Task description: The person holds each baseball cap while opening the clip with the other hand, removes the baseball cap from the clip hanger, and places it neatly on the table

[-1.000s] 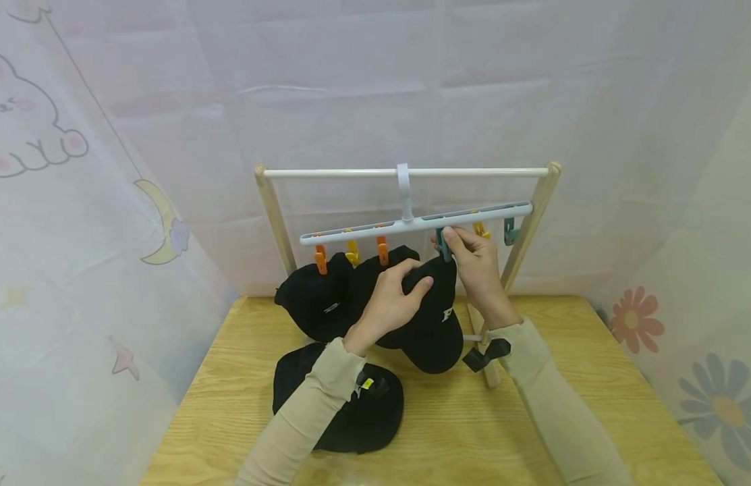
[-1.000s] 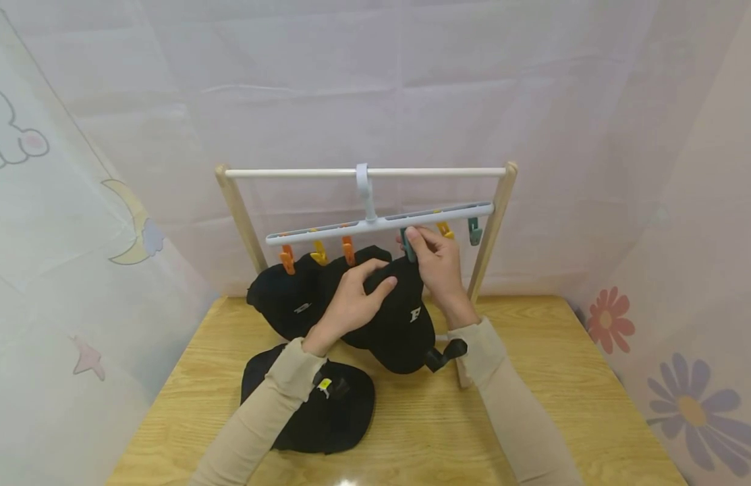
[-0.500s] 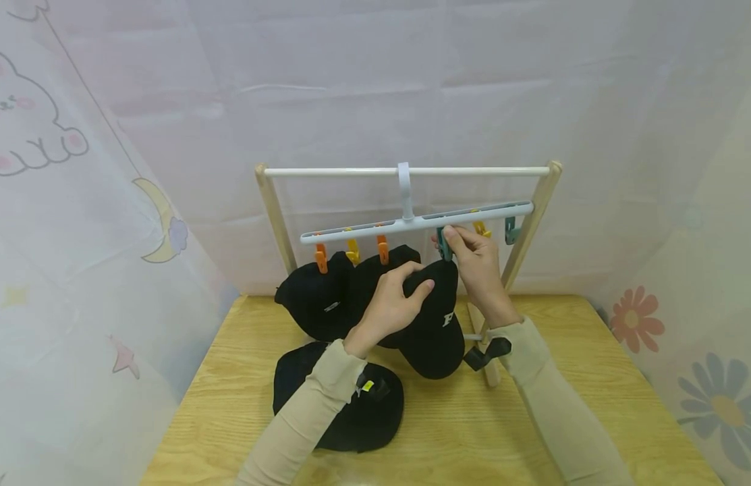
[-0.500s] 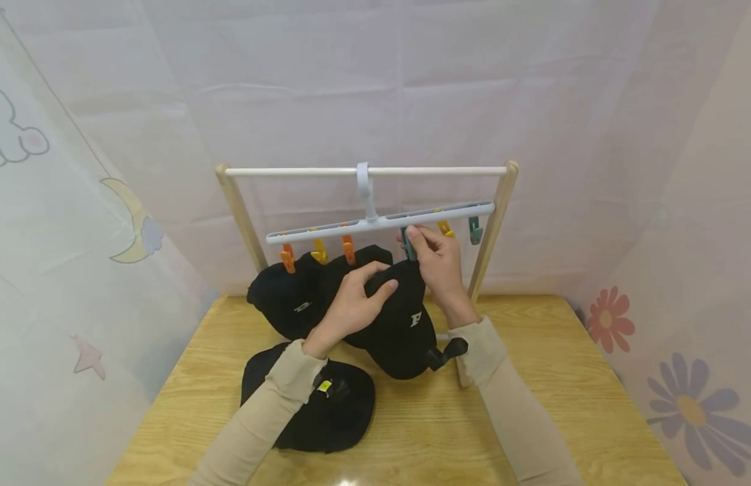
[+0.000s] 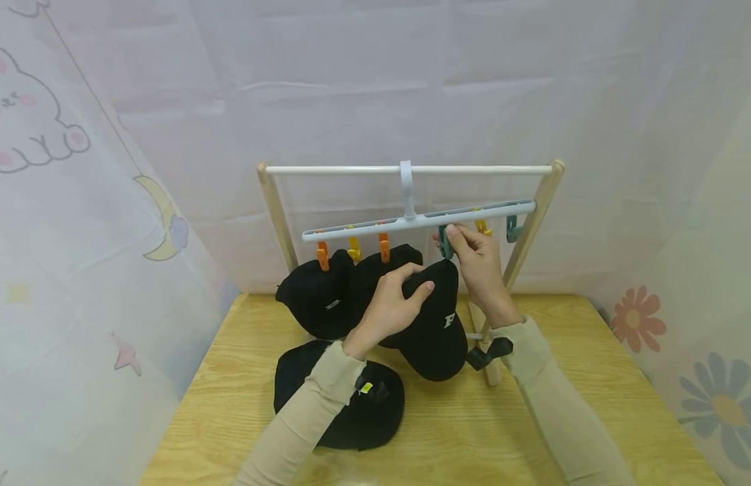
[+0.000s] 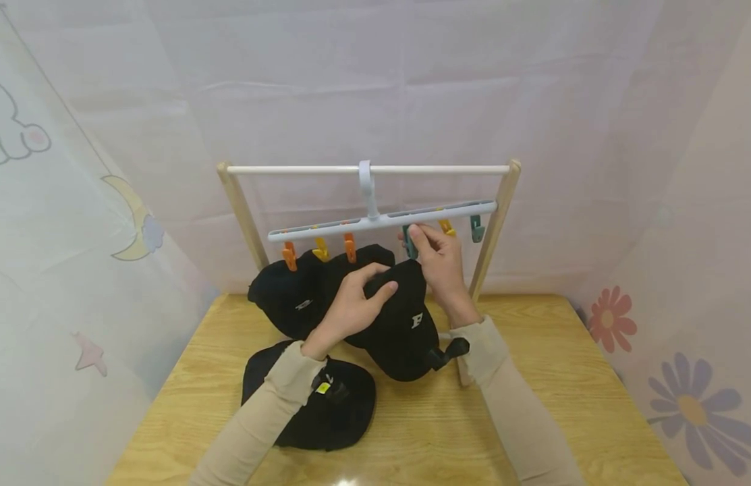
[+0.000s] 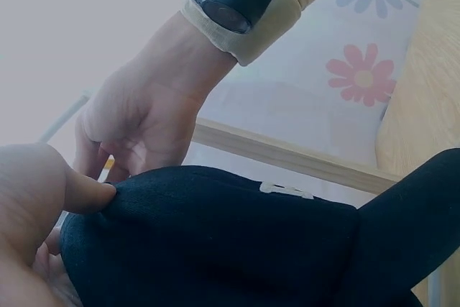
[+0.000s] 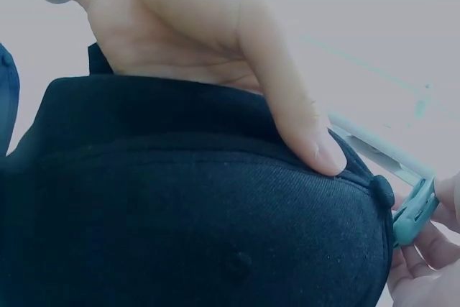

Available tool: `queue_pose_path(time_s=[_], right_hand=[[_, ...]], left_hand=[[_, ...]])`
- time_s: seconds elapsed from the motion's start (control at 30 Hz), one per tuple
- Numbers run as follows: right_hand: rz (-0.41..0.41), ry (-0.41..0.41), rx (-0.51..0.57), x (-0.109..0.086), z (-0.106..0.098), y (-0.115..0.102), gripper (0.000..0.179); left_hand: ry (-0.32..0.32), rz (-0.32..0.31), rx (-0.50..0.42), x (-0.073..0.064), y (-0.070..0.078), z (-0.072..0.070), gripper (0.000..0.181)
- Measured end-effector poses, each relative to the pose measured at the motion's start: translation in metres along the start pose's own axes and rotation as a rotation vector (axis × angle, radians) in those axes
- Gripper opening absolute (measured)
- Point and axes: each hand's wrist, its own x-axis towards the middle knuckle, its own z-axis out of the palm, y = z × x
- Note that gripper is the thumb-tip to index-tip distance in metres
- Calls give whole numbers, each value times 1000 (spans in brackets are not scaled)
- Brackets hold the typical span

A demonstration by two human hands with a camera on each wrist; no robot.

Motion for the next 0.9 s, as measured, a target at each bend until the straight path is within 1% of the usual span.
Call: queue_pose_path(time_s=[0.1,0.3,0.53,0.77,0.9], right_hand=[[-15,-28,-16,-1,-1,0,45],[-57,-91,-7,-3,-3,2,44],[-47,-115,7,-6,-6,3,45],[-51,-114,-15,-8,-9,3,45],[-59,-116,-29,-9,-11,4,44]], left_hand=[[6,3,-15,-1,-1,1,29],[7,5,-35,-2,-2,1,26],[9,0,-49,-6,-4,1,26],[-2,-61,-100,-14,-2,0,28],[2,-79,-134,-17,-1,0,27]])
